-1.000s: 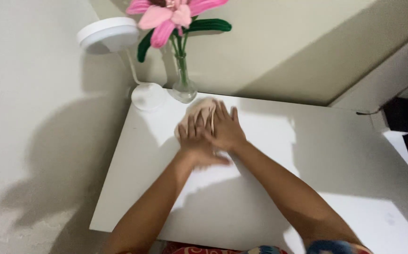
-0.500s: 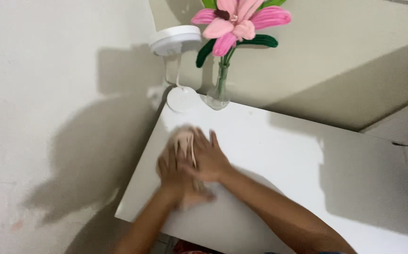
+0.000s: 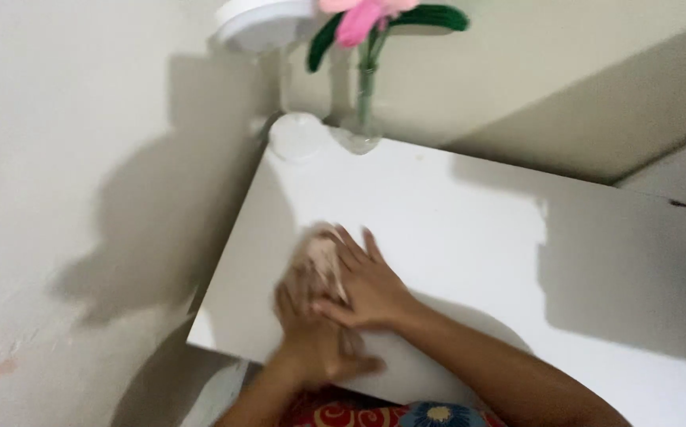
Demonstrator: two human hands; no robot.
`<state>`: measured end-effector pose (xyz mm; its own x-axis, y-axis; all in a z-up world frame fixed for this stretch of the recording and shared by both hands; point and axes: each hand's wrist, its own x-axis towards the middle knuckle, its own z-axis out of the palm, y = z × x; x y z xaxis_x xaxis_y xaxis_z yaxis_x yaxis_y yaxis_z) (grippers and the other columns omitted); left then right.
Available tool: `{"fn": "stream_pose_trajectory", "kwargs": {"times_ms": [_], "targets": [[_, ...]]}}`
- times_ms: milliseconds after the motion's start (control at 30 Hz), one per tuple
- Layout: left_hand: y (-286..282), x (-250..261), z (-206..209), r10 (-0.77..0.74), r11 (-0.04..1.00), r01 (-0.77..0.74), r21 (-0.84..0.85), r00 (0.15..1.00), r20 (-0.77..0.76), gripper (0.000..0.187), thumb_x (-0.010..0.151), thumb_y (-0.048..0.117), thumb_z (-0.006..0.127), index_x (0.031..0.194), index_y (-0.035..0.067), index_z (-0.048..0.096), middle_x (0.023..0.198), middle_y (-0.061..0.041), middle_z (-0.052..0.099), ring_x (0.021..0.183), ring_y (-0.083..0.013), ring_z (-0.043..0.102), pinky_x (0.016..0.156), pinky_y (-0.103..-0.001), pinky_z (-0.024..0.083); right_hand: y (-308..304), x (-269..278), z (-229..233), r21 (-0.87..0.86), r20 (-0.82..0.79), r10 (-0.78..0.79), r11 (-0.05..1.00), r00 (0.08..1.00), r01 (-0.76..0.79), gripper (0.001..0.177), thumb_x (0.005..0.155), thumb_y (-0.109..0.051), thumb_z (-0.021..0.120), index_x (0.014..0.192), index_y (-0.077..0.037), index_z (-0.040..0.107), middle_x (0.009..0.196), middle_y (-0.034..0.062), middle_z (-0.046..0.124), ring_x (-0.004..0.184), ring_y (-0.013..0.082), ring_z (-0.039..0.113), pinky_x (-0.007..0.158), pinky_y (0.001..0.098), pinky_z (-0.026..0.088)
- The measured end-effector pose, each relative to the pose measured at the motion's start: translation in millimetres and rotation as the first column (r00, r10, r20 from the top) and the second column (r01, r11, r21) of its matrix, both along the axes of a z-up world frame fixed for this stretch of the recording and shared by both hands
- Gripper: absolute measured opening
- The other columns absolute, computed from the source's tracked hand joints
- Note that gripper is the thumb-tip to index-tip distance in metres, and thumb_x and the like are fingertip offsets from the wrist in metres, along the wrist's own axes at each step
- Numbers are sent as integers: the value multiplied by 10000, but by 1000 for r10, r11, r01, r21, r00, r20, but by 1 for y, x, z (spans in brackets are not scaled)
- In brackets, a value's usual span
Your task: Wiping a white desk surface with a cleaning cloth.
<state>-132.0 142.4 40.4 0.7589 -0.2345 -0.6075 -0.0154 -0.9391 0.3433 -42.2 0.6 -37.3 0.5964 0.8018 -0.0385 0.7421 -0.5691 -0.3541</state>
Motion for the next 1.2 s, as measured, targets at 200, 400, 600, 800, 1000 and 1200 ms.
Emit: {"fn": "stream_pose_trajectory", "kwargs": {"times_ms": [200,400,600,800,1000,1200], "targets": [[-101,95,-34,-251,967,255,-3,951,181,1343,653,877,612,1643,194,15,1666,-220,-260,1491,-432,-326,1115,-699,-235,-101,51,11,-102,-16,-511,856,859,507,1008,859,-829,244,1569,-127,375,1708,149,133,1581,341,42,1210,675,-26],[-148,60,-12,-499,865,492,103,864,64,1418,675,959,575,1630,120,-53,1683,-261,-270,1525,-485,-337,1150,-703,-206,-172,-9,-29,-60,184,-550,821,814,568,987,988,-768,170,1561,9,375,1693,237,133,1597,379,50,1209,671,-2],[-200,40,-51,-636,720,687,-96,709,304,1320,727,912,517,1647,183,-89,1688,-222,-237,1519,-450,-257,1136,-698,-183,-288,-53,11,-246,157,-707,649,690,720,857,911,-709,250,1570,-169,340,1665,118,222,1533,402,126,1167,716,23],[-243,96,-52,-527,831,556,-20,798,294,1321,754,970,366,1623,82,-82,1677,-225,-226,1533,-434,-280,1172,-646,-190,-263,31,-14,-27,89,-788,609,609,793,862,983,-692,219,1593,-88,297,1702,125,155,1575,343,85,1227,686,29],[-242,23,-45,-762,643,766,12,639,105,1369,717,973,410,1628,31,11,1663,-301,-194,1512,-484,-276,1138,-693,-205,-278,-72,23,-132,95,-709,687,699,715,848,960,-706,261,1584,-136,328,1678,138,199,1563,322,93,1220,677,24],[-309,69,-80,-424,720,593,-360,787,448,1098,882,815,428,1639,53,199,1741,-250,45,1623,-416,-28,1288,-615,41,-346,-4,9,-147,103,-879,449,465,881,731,1008,-675,276,1506,-163,432,1701,139,269,1603,346,151,1189,748,96]]}}
